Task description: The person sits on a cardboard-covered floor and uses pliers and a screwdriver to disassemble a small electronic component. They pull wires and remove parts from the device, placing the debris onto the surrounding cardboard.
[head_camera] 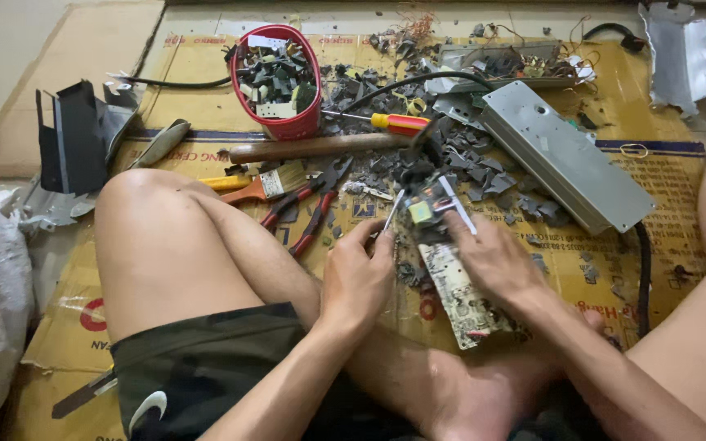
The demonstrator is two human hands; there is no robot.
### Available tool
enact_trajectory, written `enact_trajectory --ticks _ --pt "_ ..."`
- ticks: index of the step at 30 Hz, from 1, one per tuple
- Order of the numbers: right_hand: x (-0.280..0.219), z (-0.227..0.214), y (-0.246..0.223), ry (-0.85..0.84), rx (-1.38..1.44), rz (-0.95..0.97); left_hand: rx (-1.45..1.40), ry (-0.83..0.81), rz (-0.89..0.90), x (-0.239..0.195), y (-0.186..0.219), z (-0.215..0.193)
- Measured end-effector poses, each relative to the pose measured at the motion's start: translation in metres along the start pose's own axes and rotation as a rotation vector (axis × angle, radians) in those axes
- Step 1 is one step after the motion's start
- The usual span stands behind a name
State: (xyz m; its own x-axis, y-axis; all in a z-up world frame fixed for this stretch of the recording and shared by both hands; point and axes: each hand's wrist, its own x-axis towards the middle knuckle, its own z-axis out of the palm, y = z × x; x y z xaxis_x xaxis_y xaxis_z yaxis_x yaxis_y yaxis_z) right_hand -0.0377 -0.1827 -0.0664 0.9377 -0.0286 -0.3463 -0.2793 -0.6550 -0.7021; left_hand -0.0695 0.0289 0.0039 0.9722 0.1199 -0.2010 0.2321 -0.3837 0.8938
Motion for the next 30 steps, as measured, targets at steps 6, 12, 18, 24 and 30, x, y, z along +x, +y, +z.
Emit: enact_trajectory --ticks 6,12,18,24,30 --pt "-0.055 -0.014 -0.081 0.224 0.208 0.095 0.052 -0.079 0.095 -0.006 0.003 -0.003" --pt "0.002 -0.009 -0.047 0.196 -0.058 0.245 0.408 -0.133 0.149 -0.012 0.005 -0.001" --pt "-0.023 -0.023 -0.033 0.193 -0.068 0.128 0.488 -0.151 0.158 0.013 -0.019 0.004" --pt "-0.029 -0.022 -0.008 0.232 -0.031 0.049 0.996 -0.165 0.215 0.075 -0.001 -0.053" --pt "-0.017 -0.015 0.003 0.307 -0.045 -0.027 0.935 -0.071 0.365 0.11 -0.03 -0.06"
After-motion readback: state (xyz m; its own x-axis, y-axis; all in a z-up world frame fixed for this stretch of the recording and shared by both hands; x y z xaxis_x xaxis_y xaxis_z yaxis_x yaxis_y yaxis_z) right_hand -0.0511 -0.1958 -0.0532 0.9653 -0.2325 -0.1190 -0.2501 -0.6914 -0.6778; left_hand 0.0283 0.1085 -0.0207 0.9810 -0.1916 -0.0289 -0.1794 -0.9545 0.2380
